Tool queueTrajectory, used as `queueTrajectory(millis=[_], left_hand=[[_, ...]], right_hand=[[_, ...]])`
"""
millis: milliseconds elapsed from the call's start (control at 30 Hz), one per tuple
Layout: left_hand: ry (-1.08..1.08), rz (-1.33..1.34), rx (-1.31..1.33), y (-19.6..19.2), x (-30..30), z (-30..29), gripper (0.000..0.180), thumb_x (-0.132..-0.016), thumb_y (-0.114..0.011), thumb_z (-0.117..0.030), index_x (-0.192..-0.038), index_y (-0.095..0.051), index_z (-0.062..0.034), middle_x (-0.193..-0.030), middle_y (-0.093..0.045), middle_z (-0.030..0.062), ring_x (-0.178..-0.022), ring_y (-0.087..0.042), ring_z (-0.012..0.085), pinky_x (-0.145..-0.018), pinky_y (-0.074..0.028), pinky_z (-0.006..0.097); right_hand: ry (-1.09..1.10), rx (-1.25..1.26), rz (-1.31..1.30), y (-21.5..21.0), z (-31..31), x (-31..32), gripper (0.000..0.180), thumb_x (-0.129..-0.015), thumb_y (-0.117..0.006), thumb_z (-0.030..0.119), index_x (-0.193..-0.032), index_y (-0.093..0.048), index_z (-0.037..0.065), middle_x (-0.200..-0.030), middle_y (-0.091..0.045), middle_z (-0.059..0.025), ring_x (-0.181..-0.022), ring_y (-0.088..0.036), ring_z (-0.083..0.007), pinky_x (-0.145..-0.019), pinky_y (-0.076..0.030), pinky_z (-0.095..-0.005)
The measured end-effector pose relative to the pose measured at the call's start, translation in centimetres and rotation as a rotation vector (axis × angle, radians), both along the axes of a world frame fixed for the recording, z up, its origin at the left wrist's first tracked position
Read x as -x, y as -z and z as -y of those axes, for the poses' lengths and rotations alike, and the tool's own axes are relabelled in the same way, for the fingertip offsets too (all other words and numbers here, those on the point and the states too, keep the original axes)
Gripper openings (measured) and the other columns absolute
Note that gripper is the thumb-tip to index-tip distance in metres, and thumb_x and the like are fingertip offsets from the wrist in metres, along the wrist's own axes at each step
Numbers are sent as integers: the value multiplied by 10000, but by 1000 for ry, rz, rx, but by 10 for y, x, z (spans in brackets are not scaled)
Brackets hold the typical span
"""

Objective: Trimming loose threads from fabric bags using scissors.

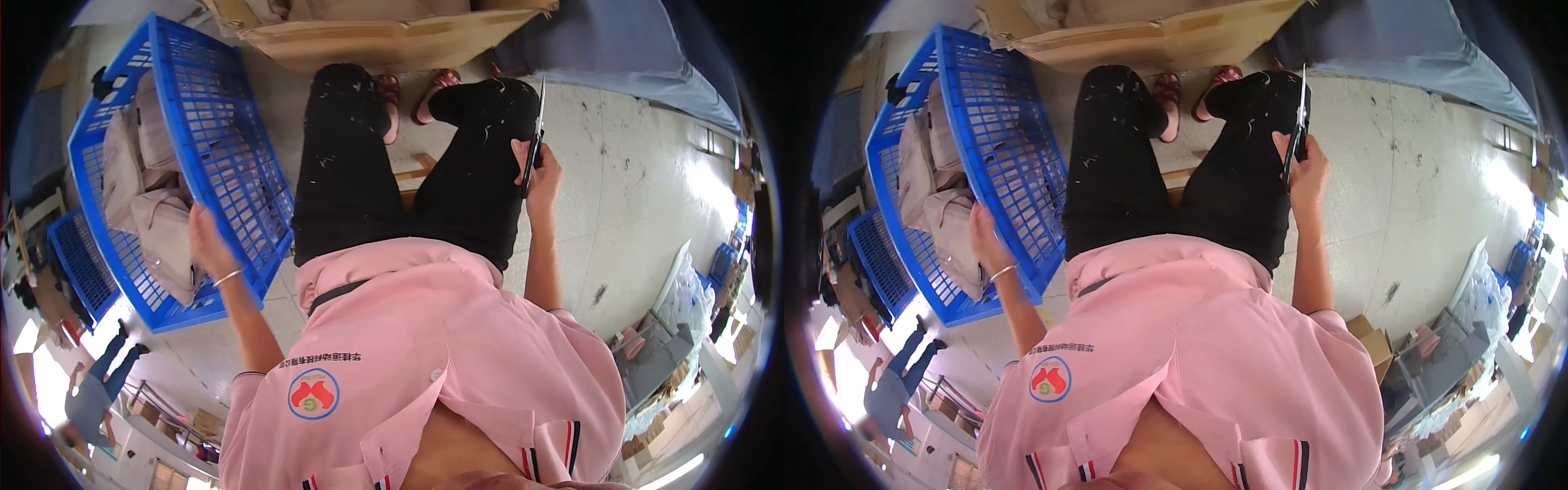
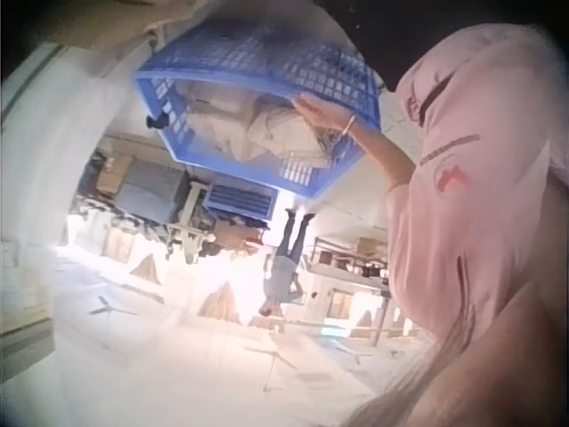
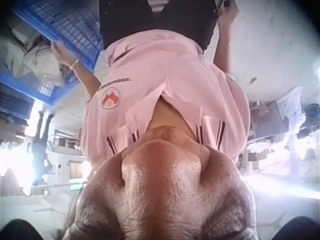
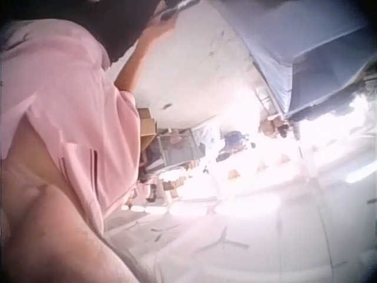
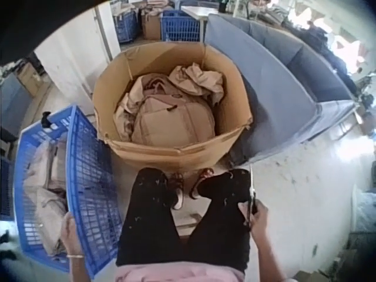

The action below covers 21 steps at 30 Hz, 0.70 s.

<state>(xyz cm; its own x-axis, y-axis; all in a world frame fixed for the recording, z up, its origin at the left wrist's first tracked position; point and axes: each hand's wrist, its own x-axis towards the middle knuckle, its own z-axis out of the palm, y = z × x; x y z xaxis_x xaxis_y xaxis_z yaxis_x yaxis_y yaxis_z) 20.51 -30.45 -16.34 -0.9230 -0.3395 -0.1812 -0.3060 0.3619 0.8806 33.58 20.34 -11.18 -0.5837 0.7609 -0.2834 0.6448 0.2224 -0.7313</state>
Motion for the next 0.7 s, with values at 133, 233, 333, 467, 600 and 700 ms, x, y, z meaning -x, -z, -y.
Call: queueTrajectory(millis=[133, 233, 333, 467, 600, 700], left_hand=[[675, 14, 307, 5, -9, -153, 884, -845, -700, -457, -1471, -319, 38, -1526, -314, 274, -1445, -276, 367, -1173, -220, 418], [692, -97, 650, 5, 21, -207, 1038, -762, -709, -615, -1466, -319, 40, -1513, -322, 278, -1434, -284, 373, -1163, -219, 464], [1094, -90, 525, 8, 50, -255, 942, -808, -676, -587, -1442, -362, 35, -1475, -380, 266, -1399, -336, 380, -1148, -246, 452], [1525, -298, -169, -23, -36, -372, 770, -874, -655, -467, -1449, -387, -30, -1473, -390, 240, -1384, -363, 366, -1120, -307, 441], [1987, -597, 113, 3, -80, -398, 836, -851, -637, -532, -1503, -332, -107, -1517, -369, 151, -1455, -249, 340, -1176, -150, 544], [1505, -424, 204, 63, -20, -387, 800, -843, -632, -544, -1458, -406, -83, -1417, -486, 194, -1342, -429, 327, -1097, -329, 481]], right_hand=[[-5, -84, -63, 10, 0, -3, 365, -852, -776, 332, -821, -627, 1, -609, -506, -15, -554, -411, -82, -500, -342, -267], [-24, -160, -97, 14, -4, -14, 363, -849, -778, 334, -816, -626, 6, -609, -500, -20, -551, -404, -90, -502, -345, -281], [-21, -220, -97, 16, -7, -19, 356, -844, -782, 327, -833, -638, 1, -614, -512, -29, -559, -412, -98, -514, -356, -273], [182, -115, -217, -3, -12, -28, 319, -861, -767, 305, -862, -654, 7, -626, -535, -7, -530, -469, -76, -492, -375, -239], [297, -146, -338, -3, -37, -48, 305, -878, -747, 304, -877, -657, 14, -647, -550, 14, -492, -503, -57, -450, -381, -229], [340, -164, -240, 1, -49, -58, 332, -879, -745, 320, -893, -650, 2, -645, -569, -13, -479, -509, -73, -445, -388, -243]])
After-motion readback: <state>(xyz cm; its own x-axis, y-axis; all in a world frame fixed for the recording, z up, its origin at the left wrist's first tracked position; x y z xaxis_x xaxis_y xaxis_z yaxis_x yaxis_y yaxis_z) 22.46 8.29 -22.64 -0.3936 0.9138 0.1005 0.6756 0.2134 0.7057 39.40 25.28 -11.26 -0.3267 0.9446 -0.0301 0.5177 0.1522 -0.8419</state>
